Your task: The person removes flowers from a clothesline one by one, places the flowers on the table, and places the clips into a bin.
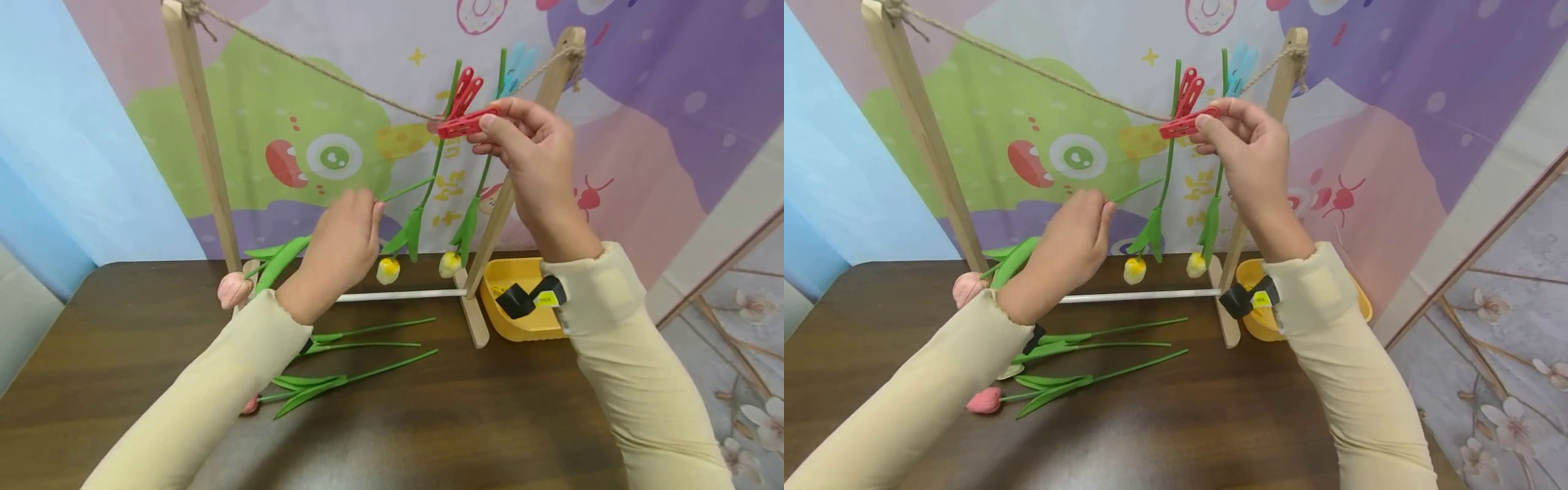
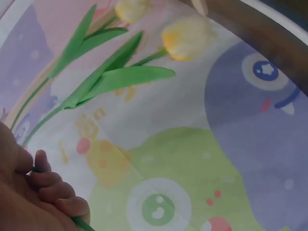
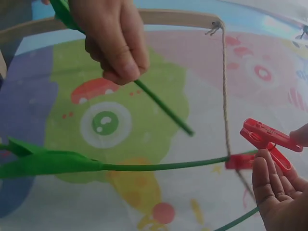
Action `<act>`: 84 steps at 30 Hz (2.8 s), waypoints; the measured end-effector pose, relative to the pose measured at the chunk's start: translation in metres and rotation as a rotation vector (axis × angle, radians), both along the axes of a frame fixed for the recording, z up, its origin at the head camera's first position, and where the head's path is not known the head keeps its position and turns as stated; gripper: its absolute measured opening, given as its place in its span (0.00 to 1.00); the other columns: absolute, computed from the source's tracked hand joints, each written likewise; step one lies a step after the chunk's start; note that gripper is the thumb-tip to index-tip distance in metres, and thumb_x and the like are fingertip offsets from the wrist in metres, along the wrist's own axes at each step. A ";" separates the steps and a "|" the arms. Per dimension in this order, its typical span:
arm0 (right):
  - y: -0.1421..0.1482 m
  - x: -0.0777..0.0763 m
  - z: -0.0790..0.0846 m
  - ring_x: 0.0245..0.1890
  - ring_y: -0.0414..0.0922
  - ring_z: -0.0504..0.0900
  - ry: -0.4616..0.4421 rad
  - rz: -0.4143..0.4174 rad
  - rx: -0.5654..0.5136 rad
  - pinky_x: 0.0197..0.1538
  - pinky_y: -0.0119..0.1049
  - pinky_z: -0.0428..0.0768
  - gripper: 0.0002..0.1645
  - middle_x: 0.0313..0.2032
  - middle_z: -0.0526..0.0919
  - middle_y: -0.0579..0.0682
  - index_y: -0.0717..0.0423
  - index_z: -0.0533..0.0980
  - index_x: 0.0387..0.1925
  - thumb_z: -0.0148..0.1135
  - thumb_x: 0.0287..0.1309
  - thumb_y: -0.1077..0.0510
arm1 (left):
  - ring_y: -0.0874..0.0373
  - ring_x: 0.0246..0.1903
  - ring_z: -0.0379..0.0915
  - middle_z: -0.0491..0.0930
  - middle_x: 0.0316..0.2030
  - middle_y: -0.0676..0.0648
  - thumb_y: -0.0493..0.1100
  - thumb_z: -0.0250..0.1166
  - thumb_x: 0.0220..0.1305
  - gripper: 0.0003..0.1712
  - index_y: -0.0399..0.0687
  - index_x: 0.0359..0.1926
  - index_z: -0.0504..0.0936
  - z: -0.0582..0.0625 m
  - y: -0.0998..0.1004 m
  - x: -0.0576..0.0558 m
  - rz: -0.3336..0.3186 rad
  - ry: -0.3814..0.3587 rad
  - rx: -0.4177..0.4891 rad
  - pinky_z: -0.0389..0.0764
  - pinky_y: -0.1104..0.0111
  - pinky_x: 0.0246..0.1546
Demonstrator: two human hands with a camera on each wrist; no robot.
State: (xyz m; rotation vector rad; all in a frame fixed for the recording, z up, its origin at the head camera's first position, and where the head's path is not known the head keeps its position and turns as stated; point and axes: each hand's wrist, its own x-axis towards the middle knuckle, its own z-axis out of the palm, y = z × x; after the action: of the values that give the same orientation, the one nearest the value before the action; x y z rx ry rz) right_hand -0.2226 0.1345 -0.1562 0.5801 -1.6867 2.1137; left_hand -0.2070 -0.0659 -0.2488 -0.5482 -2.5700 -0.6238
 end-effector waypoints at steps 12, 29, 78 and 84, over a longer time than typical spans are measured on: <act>0.029 0.002 -0.030 0.25 0.45 0.82 -0.273 0.130 -0.158 0.35 0.31 0.82 0.07 0.30 0.82 0.55 0.68 0.75 0.37 0.58 0.55 0.69 | 0.51 0.18 0.58 0.63 0.20 0.45 0.41 0.49 0.70 0.14 0.40 0.27 0.68 -0.042 0.000 0.020 0.062 0.251 -0.239 0.56 0.66 0.19; 0.067 0.008 -0.076 0.29 0.45 0.85 -0.370 0.177 -0.192 0.39 0.32 0.82 0.05 0.33 0.83 0.54 0.66 0.76 0.36 0.58 0.57 0.70 | 0.51 0.20 0.60 0.64 0.20 0.46 0.41 0.55 0.65 0.11 0.42 0.26 0.68 -0.083 0.001 0.050 0.068 0.162 -0.314 0.57 0.67 0.21; 0.163 0.001 -0.187 0.32 0.40 0.84 -0.740 -0.025 -0.149 0.39 0.31 0.82 0.07 0.33 0.82 0.46 0.55 0.73 0.39 0.56 0.60 0.67 | 0.51 0.31 0.67 0.69 0.31 0.45 0.38 0.59 0.56 0.09 0.43 0.38 0.71 -0.152 0.034 0.112 0.047 -0.443 -0.375 0.65 0.62 0.30; 0.171 -0.001 -0.199 0.32 0.38 0.85 -0.776 -0.081 -0.065 0.39 0.29 0.81 0.13 0.32 0.82 0.43 0.58 0.67 0.46 0.56 0.60 0.67 | 0.50 0.33 0.68 0.70 0.33 0.43 0.37 0.60 0.56 0.10 0.43 0.39 0.71 -0.158 0.036 0.113 0.036 -0.460 -0.406 0.70 0.59 0.34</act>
State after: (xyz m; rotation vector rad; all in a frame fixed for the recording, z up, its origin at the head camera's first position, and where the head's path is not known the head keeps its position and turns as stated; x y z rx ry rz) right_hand -0.2236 0.3059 -0.3549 -0.3914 -1.9352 2.4893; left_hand -0.0941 -0.0295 -0.4066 -0.5313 -3.1647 -0.2261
